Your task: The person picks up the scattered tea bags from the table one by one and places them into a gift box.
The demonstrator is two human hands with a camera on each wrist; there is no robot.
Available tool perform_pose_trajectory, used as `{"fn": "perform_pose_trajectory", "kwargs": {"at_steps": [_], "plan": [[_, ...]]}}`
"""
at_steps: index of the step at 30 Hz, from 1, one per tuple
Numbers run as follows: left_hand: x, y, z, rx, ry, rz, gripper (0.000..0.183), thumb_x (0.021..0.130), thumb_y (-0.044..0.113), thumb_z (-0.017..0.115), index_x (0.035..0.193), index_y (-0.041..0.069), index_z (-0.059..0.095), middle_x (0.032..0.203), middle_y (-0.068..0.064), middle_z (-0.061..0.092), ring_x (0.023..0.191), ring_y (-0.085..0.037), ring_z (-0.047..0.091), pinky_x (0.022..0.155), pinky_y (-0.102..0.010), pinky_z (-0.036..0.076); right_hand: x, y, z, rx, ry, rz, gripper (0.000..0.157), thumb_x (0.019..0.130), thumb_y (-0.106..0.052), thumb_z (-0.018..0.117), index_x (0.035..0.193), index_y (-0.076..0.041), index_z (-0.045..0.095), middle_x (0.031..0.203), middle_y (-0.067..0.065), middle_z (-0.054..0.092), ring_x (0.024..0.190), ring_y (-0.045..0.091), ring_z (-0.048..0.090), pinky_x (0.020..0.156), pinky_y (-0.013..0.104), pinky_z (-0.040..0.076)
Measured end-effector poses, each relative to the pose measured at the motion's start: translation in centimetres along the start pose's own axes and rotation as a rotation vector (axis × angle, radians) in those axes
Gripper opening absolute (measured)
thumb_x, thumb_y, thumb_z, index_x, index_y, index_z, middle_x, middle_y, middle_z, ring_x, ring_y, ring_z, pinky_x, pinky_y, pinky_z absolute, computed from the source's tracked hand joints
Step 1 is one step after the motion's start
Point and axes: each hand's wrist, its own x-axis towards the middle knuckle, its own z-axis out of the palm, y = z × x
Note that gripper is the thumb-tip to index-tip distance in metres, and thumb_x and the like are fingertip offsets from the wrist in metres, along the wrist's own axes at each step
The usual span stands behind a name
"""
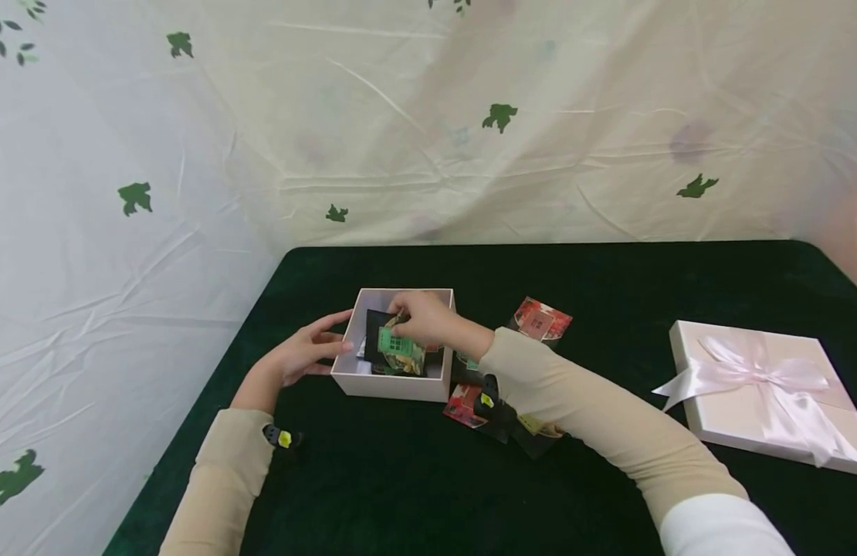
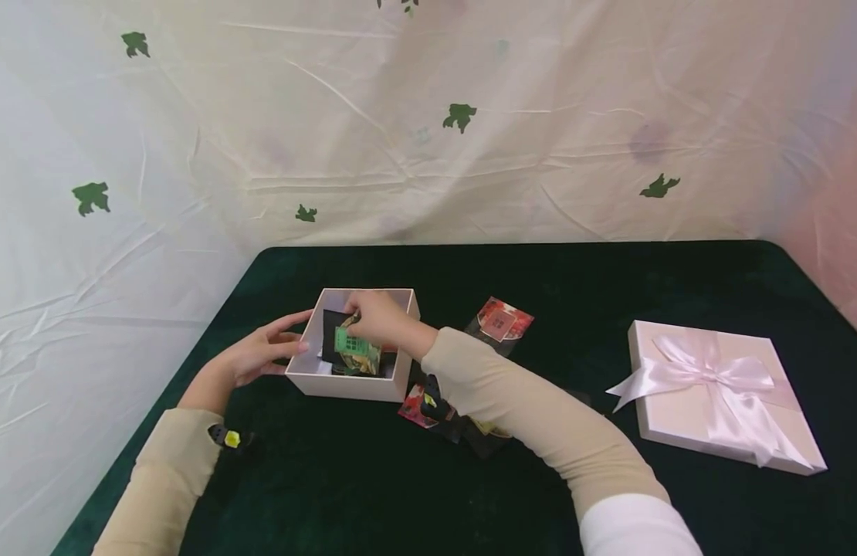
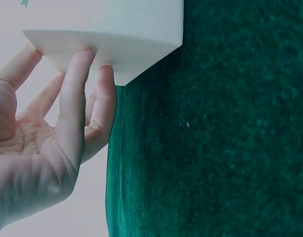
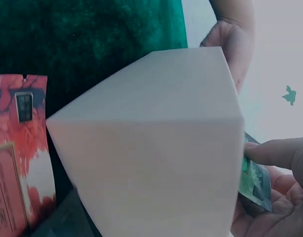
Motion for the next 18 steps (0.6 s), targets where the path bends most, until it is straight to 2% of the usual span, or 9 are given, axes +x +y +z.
{"fn": "perform_pose_trajectory", "kwargs": {"at_steps": [4,12,18], "plan": [[0.1,-0.1,-0.1,-0.002,-0.003,0.000,0.074,0.090,0.037,0.064,0.151,0.030,0.022,0.145,-0.022,0.034,0.127,-0.038,0.040,0.100,-0.053,0.043,0.2,-0.2,0.6,-0.019,-0.014,0.007,0.021,0.087,-0.012,0.068,0.106,-0.005,0.066,0.109,0.009,0.065,0.099,0.021,0.060,0.087,0.036,0.050],[0.0,-0.1,-0.2,-0.011,-0.021,0.011,0.072,0.092,0.034,0.062,0.152,0.029,0.021,0.147,-0.022,0.032,0.128,-0.039,0.040,0.100,-0.053,0.042,0.8,-0.6,1.6,-0.002,-0.071,0.015,0.028,0.087,-0.012,0.068,0.113,-0.003,0.064,0.115,0.011,0.063,0.108,0.024,0.058,0.094,0.038,0.047],[0.0,-0.1,-0.3,-0.019,-0.034,0.013,0.072,0.093,0.033,0.061,0.152,0.029,0.020,0.147,-0.023,0.033,0.127,-0.038,0.043,0.099,-0.052,0.044,1.1,-0.4,2.1,0.044,-0.133,0.009,0.025,0.088,-0.011,0.066,0.112,-0.005,0.064,0.109,0.010,0.065,0.100,0.021,0.060,0.086,0.033,0.049]]}}
